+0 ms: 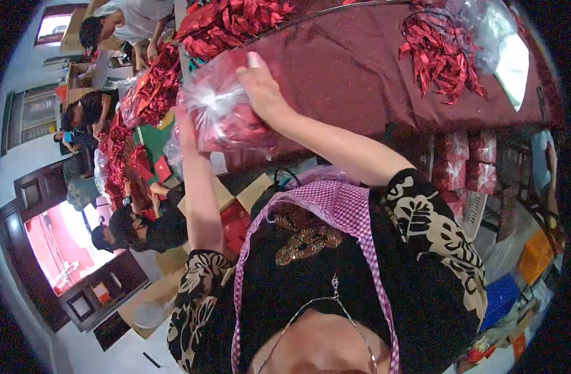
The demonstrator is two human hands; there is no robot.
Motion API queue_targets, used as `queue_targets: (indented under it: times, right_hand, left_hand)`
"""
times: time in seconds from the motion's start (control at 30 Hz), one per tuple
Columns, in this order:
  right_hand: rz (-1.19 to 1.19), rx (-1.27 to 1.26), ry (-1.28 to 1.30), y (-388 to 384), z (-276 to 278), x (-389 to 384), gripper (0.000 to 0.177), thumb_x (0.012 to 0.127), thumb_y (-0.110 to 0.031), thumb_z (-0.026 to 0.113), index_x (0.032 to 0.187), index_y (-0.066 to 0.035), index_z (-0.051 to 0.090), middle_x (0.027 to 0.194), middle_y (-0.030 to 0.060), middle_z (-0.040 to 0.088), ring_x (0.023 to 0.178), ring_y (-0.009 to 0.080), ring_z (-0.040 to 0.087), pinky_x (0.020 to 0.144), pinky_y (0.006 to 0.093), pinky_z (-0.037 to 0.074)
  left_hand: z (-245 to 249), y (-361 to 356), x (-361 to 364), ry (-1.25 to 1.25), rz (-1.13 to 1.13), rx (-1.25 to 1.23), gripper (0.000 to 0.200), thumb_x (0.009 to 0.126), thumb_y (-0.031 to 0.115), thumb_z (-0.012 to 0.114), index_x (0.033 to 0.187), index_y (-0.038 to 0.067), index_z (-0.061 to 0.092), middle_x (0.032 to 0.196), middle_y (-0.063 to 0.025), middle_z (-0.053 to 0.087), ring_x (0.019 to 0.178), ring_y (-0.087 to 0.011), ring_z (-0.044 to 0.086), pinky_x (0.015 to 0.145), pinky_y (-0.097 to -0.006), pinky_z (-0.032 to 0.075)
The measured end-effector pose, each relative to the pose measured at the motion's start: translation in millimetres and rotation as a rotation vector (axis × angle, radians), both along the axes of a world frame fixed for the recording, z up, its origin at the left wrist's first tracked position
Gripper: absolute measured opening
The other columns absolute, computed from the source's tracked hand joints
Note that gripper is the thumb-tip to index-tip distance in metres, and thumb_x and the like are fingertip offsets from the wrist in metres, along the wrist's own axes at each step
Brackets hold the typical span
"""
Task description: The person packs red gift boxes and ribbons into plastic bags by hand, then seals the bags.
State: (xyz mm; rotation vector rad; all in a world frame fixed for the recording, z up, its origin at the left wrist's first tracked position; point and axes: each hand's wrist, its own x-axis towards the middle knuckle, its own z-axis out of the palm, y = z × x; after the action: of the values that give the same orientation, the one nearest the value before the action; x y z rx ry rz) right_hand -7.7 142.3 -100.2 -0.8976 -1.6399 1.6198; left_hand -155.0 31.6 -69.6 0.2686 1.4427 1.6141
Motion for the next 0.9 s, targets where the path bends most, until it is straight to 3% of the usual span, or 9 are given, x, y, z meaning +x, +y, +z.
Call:
queue_targets:
  times: [0.13,0.3,0.5,0.6,0.63,0.67,0.7,0.77,0.9]
  right_hand:
    - [0.028,0.095,-0.077,-21.9,53.8,-0.2,0.066,0.092,-0.041,0.036,0.134,0.008,0.024,0.140,0.0319,0.023,0.132,0.0473,0.017,0.107,0.0517,0.015]
    - [0.194,0.123,-0.062,-37.6,70.8,8.1,0.071,0.090,-0.043,0.038,0.135,0.009,0.021,0.140,0.0340,0.021,0.132,0.0493,0.014,0.106,0.0557,0.011]
    - [0.252,0.123,-0.110,-62.4,55.8,6.7,0.067,0.089,-0.036,0.042,0.134,0.010,0.023,0.140,0.0342,0.021,0.132,0.0487,0.016,0.106,0.0560,0.013]
    - [0.276,0.135,-0.102,-66.1,54.3,5.7,0.066,0.089,-0.034,0.044,0.134,0.010,0.023,0.140,0.0330,0.022,0.131,0.0498,0.017,0.106,0.0557,0.013]
    - [0.298,0.118,-0.052,-66.9,46.9,3.4,0.063,0.090,-0.034,0.044,0.133,0.009,0.027,0.139,0.0320,0.025,0.131,0.0474,0.019,0.107,0.0519,0.015]
    - [0.317,0.101,-0.001,-66.3,40.0,0.3,0.060,0.091,-0.034,0.044,0.132,0.008,0.030,0.139,0.0310,0.027,0.131,0.0451,0.022,0.108,0.0481,0.016]
    - [0.482,-0.202,0.078,-43.5,41.2,1.5,0.056,0.092,-0.035,0.044,0.131,0.005,0.037,0.139,0.0254,0.034,0.132,0.0346,0.028,0.108,0.0376,0.022]
    - [0.433,-0.210,0.181,-24.2,19.7,16.1,0.051,0.094,-0.032,0.043,0.131,0.003,0.040,0.138,0.0180,0.039,0.130,0.0219,0.035,0.106,0.0295,0.025]
    - [0.238,-0.189,0.146,6.7,-32.8,29.4,0.048,0.096,-0.024,0.042,0.135,0.002,0.035,0.138,0.0111,0.041,0.125,0.0151,0.037,0.104,0.0268,0.025]
  left_hand:
    - [10.8,-38.7,9.7,-0.096,0.074,0.108,0.075,0.089,0.063,0.031,0.138,0.008,0.031,0.137,-0.0092,0.041,0.122,-0.0252,0.043,0.104,-0.0410,0.034]
    - [14.8,-64.1,48.1,-0.216,0.126,0.259,0.074,0.089,0.061,0.034,0.141,0.009,0.024,0.142,-0.0084,0.032,0.127,-0.0243,0.037,0.107,-0.0413,0.028]
    - [4.3,-96.4,62.1,-0.047,0.415,-0.145,0.064,0.093,0.053,0.033,0.137,0.007,0.030,0.136,-0.0090,0.040,0.124,-0.0248,0.041,0.105,-0.0416,0.032]
    - [2.5,-101.0,53.2,-0.197,0.270,0.044,0.061,0.095,0.049,0.033,0.137,0.005,0.030,0.137,-0.0099,0.038,0.122,-0.0253,0.043,0.105,-0.0413,0.033]
    - [-12.8,-114.1,35.2,-0.364,0.233,0.106,0.061,0.095,0.048,0.034,0.137,0.005,0.029,0.138,-0.0100,0.038,0.122,-0.0253,0.043,0.105,-0.0410,0.033]
    - [-78.7,-150.5,-0.9,0.004,-0.007,0.434,0.059,0.095,0.045,0.036,0.135,0.003,0.033,0.135,-0.0127,0.042,0.118,-0.0266,0.046,0.102,-0.0405,0.038]
    - [-61.4,-145.9,5.2,0.012,0.008,0.425,0.059,0.095,0.045,0.036,0.135,0.003,0.033,0.135,-0.0127,0.042,0.118,-0.0266,0.046,0.102,-0.0405,0.038]
    - [-7.5,-117.1,24.6,-0.210,0.049,-0.003,0.073,0.082,0.053,0.057,0.135,0.009,0.036,0.134,-0.0116,0.043,0.115,-0.0270,0.049,0.100,-0.0410,0.040]
    - [-96.0,-179.7,-50.0,-0.546,0.233,-0.006,0.050,0.094,0.040,0.039,0.124,0.001,0.048,0.121,-0.0159,0.054,0.102,-0.0292,0.057,0.088,-0.0449,0.049]
